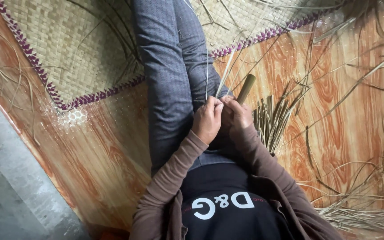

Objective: The person is sitting on a floor mat, using a small wooden tool to strip and smooth long bamboo fibers for weaving.

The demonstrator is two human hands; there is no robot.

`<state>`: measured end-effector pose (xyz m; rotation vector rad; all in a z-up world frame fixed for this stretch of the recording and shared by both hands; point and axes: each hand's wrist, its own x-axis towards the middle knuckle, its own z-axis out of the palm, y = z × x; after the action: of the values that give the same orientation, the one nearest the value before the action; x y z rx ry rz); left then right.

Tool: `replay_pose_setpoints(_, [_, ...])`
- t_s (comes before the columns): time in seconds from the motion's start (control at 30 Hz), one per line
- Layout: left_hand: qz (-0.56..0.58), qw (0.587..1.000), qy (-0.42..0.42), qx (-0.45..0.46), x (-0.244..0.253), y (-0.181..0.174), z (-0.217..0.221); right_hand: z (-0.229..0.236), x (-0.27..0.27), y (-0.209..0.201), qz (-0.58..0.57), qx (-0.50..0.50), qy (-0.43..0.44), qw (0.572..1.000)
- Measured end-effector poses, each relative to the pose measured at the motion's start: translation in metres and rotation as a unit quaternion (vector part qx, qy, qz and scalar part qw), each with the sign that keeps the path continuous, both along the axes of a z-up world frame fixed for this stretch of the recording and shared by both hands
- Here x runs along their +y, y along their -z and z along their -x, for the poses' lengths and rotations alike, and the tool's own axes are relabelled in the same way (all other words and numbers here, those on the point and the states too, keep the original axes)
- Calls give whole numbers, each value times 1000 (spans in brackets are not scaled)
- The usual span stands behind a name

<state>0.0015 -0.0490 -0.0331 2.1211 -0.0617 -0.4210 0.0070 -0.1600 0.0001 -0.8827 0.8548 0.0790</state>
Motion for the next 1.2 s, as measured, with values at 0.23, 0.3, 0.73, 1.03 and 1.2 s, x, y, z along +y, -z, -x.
replay_pose_setpoints(0.23, [1,1000,-6,-24,4,-5,9,-3,-8,27,-41,29,-8,999])
replay_pose_setpoints(0.3, [-14,1000,-2,-26,6,-12,10,-8,-10,31,-42,31,-17,998])
replay_pose_setpoints(0.73, [-24,997,61,-40,32,-32,25,-27,-6,35,-57,71,19,996])
replay_pose_setpoints(1.03, [-67,983,160,-60,76,-63,54,-28,-12,50,-67,69,40,995])
replay_pose_setpoints(1.2, [-64,973,194,-104,135,-62,78,-22,-13,54,-88,41,43,994])
